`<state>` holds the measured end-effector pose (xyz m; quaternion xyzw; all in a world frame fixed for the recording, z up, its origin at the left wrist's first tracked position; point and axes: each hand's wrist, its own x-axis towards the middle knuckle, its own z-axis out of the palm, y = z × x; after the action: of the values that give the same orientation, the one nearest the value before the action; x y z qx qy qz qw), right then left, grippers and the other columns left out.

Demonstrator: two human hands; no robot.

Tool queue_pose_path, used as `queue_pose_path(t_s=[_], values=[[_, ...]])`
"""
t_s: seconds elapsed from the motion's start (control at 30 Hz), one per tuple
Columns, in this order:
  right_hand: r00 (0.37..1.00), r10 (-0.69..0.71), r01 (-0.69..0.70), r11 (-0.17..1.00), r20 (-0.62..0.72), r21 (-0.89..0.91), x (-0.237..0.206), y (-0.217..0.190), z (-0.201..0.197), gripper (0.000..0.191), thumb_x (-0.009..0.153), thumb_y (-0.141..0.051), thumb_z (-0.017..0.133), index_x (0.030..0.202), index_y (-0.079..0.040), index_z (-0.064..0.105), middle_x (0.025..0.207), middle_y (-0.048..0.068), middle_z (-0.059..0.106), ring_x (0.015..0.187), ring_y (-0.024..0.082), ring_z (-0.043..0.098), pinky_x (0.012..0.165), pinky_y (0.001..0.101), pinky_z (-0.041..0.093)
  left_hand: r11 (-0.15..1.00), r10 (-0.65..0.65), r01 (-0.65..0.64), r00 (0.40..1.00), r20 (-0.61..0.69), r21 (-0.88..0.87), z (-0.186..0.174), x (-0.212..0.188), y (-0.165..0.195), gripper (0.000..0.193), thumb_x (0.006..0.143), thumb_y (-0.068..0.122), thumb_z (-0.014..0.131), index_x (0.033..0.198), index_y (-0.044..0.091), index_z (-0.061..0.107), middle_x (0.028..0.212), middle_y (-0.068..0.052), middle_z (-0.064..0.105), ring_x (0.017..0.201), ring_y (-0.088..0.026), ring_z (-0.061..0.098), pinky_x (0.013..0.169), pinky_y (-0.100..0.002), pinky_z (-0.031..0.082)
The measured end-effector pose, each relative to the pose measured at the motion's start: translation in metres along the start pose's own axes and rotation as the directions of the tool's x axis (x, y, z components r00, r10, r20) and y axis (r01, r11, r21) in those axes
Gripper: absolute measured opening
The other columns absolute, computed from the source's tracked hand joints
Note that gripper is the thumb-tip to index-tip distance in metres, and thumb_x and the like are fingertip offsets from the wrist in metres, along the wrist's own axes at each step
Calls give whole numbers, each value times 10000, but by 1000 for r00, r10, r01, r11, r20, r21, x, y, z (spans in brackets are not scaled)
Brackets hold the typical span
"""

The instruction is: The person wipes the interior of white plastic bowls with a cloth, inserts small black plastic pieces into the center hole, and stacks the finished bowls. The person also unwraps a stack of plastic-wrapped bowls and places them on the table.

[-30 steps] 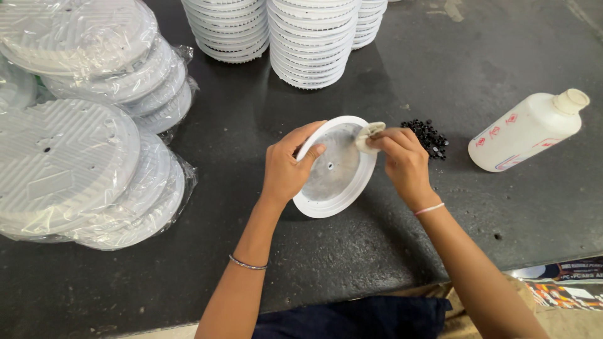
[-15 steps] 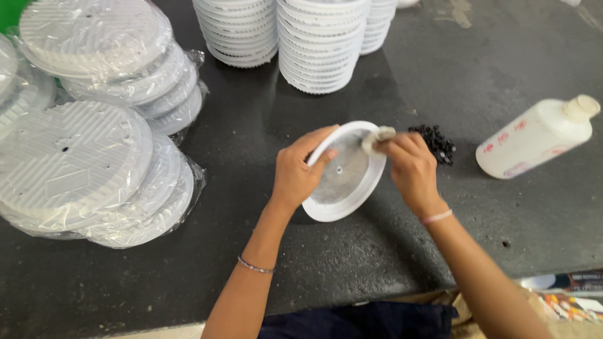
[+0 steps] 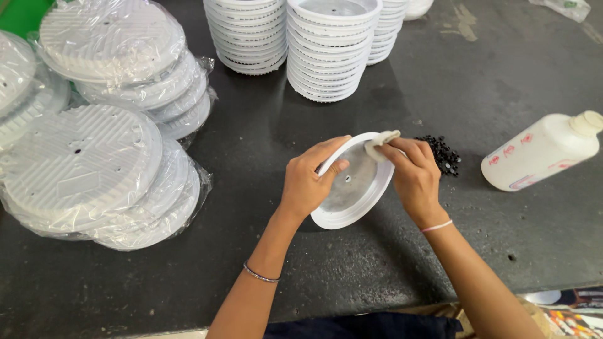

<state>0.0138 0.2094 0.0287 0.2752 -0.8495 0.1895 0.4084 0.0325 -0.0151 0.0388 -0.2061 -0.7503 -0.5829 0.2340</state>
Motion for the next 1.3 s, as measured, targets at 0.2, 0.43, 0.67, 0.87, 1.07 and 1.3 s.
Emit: queue_pose_path(t_s=[0.2, 0.43, 0.67, 0.87, 1.07, 1.3], values=[[984, 133, -138, 990, 116, 36, -22, 2, -6, 408, 797, 151, 639, 1121, -68, 756, 1152, 91, 703, 1043, 303, 671, 899, 405, 555, 999, -29, 30, 999, -18, 22, -1, 2, -2, 353, 924, 148, 763, 1269, 101, 702, 1244, -99, 741, 1151, -264, 737, 945, -340, 588], [994, -87, 86, 996, 60, 17, 12, -4, -20, 411, 758, 102, 677, 1136, -47, 741, 1175, 87, 702, 1089, 305, 667, 917, 398, 560, 1000, -9, 8, 1000, 25, 26, 2, -1, 11, 372, 908, 133, 743, 1275, 103, 699, 1257, -93, 739, 1153, -271, 729, 939, -346, 587], [988, 145, -148, 987, 54, 57, -7, -2, -7, 400, 811, 184, 625, 1090, -72, 757, 1154, 85, 725, 1034, 286, 686, 889, 386, 567, 999, 34, -34, 999, 7, 0, -1, -3, -6, 375, 915, 125, 762, 1283, 98, 694, 1279, -103, 729, 1178, -269, 728, 977, -345, 589], [869, 403, -464, 865, 287, 189, -53, -2, -7, 390, 784, 185, 600, 1012, -85, 766, 1041, 89, 731, 938, 255, 725, 824, 331, 568, 997, -60, 58, 997, -42, -47, 6, -2, -27, 347, 924, 113, 763, 1265, 73, 710, 1226, -104, 763, 1119, -203, 747, 943, -306, 583], [663, 456, -709, 636, 594, 303, -75, 18, -10, 291, 803, 74, 711, 1024, -96, 794, 968, 41, 760, 876, 171, 720, 794, 295, 558, 901, -259, 221, 964, -56, -373, -3, -2, -59, 300, 970, 128, 715, 1246, 11, 718, 1145, -66, 763, 1032, -109, 685, 922, -267, 549], [563, 647, -797, 260, 514, 545, -52, 97, 17, 299, 890, -1, 701, 1183, -51, 731, 994, 25, 720, 875, 95, 655, 807, 264, 538, 805, -415, 280, 896, -158, -523, -29, 4, -84, 363, 959, 204, 725, 1270, 17, 702, 1178, -49, 727, 1067, -129, 657, 946, -288, 522]])
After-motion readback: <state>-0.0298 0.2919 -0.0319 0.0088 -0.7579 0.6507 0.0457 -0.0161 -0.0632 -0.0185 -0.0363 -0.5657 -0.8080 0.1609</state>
